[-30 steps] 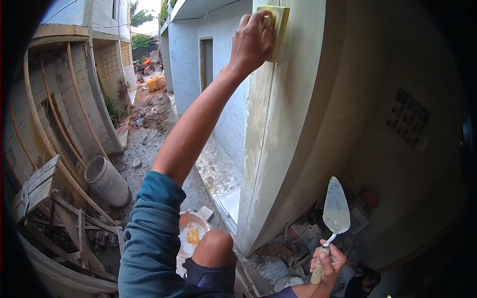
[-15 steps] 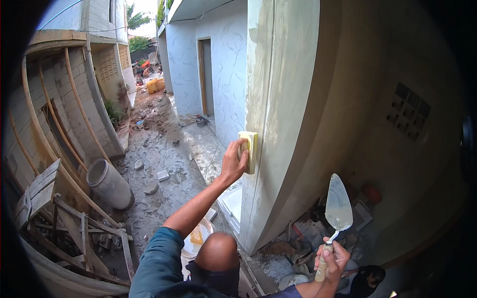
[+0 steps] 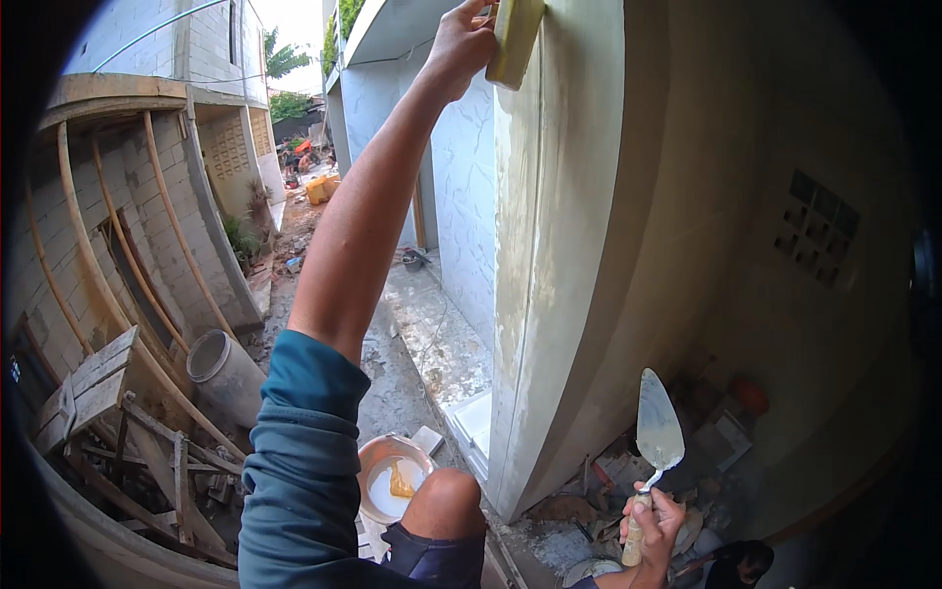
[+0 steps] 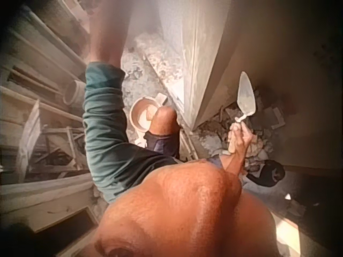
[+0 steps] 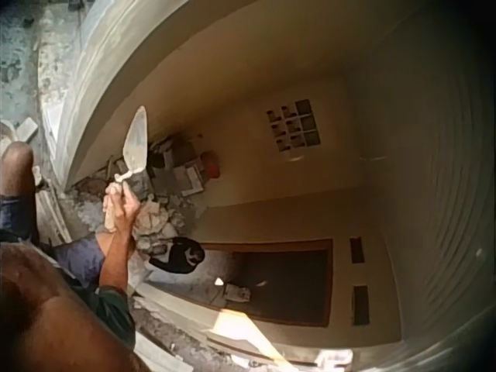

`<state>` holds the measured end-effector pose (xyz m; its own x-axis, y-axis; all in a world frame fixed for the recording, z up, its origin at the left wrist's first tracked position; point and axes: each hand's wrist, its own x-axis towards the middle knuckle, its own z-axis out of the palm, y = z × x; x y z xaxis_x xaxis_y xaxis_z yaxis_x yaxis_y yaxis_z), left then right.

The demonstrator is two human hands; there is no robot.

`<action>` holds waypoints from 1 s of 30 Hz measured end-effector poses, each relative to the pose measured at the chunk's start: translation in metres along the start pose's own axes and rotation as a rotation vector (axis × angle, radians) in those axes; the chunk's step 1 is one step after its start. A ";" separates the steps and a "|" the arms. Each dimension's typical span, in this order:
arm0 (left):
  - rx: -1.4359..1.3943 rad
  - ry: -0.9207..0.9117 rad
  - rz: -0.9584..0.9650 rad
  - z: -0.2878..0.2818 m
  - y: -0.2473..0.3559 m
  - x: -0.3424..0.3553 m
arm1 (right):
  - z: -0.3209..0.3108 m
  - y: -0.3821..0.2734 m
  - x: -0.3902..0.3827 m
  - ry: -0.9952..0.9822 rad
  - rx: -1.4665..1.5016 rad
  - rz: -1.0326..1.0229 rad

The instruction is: The person wipes a pillar edge with a sponge, applies plaster using a trowel, and dips a foam float into a bucket of water before rubbing down the pillar surface.

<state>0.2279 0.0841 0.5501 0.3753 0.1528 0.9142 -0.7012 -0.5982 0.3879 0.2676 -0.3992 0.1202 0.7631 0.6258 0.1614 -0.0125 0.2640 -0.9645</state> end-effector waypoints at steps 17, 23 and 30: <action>0.267 -0.003 -0.126 0.017 0.026 -0.042 | -0.016 0.000 -0.007 0.007 -0.049 0.070; 0.570 -0.088 -0.085 0.029 -0.010 -0.125 | -0.020 0.002 -0.013 0.040 -0.029 0.089; 0.400 0.033 -0.237 0.074 -0.066 -0.305 | -0.021 -0.014 -0.032 0.108 -0.108 -0.020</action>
<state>0.2045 0.0192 0.2366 0.4729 0.3427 0.8117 -0.3077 -0.7990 0.5166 0.2568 -0.4379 0.1239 0.8275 0.5374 0.1627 0.0681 0.1915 -0.9791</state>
